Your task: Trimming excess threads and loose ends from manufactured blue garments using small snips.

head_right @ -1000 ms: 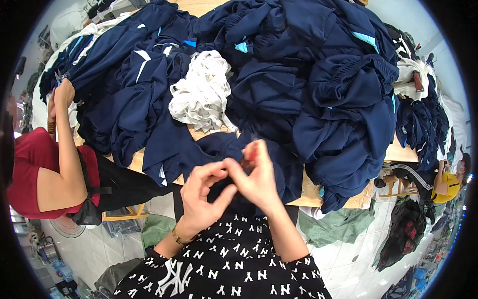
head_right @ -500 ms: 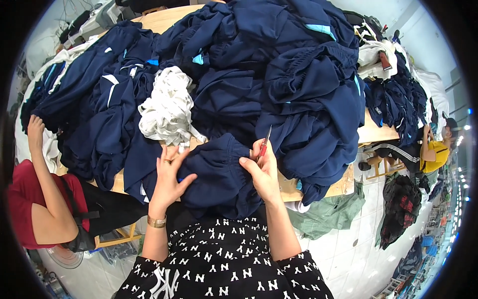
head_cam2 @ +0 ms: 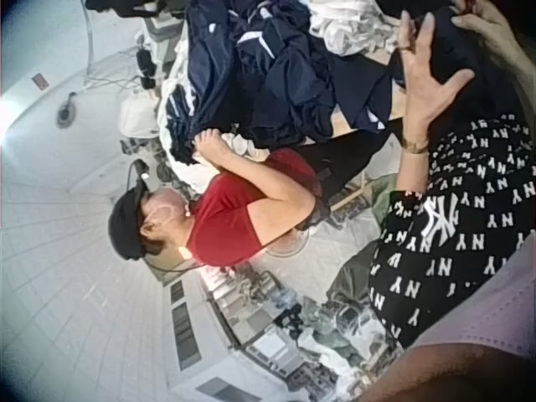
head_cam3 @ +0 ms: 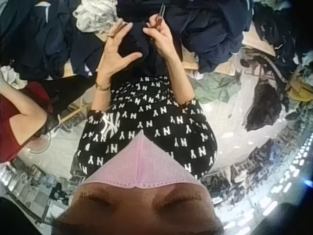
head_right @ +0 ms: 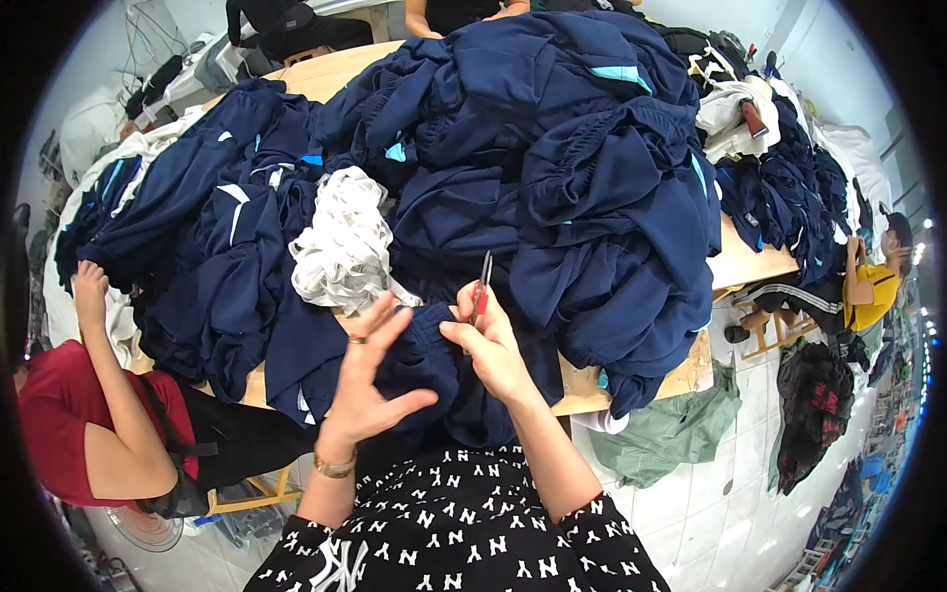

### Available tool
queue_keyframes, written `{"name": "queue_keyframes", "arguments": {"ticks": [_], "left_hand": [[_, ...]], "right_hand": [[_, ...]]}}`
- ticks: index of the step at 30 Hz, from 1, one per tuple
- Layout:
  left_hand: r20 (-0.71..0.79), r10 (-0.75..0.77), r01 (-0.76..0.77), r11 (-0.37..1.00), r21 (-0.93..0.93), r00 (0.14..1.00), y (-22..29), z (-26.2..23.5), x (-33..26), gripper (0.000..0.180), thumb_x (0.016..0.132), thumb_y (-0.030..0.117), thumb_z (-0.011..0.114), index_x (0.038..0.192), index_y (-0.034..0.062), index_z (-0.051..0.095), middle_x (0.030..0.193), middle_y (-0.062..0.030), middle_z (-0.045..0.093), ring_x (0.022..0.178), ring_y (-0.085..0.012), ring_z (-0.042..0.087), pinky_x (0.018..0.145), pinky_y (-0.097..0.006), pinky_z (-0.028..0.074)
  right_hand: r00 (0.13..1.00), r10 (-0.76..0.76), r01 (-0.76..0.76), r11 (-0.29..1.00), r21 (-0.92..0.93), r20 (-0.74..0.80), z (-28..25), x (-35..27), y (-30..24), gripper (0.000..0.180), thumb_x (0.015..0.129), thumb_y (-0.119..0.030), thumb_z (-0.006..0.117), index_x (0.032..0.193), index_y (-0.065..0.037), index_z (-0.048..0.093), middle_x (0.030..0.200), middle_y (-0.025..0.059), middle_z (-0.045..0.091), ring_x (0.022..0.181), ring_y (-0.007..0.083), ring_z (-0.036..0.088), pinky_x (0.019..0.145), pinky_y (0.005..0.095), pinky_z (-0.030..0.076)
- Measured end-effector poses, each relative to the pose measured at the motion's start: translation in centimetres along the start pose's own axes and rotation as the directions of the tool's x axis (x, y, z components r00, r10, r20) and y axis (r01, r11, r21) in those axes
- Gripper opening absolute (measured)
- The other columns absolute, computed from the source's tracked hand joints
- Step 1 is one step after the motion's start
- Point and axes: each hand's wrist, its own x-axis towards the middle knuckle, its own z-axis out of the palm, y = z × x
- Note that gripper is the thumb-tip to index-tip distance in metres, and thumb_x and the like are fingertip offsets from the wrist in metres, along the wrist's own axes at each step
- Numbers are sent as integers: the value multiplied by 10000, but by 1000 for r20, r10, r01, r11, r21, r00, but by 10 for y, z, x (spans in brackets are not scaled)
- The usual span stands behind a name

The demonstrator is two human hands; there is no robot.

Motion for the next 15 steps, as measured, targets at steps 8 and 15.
{"name": "queue_keyframes", "arguments": {"ticks": [8,15], "left_hand": [[-173,-259,248,965,-83,950,-23,22,1,463,726,75,751,1152,25,575,1092,-127,643,1005,-233,627,881,-314,475],[-224,-219,215,976,-41,950,-19,18,3,512,723,50,743,1190,8,540,1128,-135,632,1041,-241,619,892,-318,473]], "right_hand": [[991,-105,57,896,-440,-86,-18,-8,16,154,966,-193,477,981,-42,452,986,44,539,847,89,498,741,226,408],[996,-83,64,689,-722,8,-17,-26,11,331,907,-315,584,814,-29,444,584,66,491,497,180,483,496,317,386]]}}
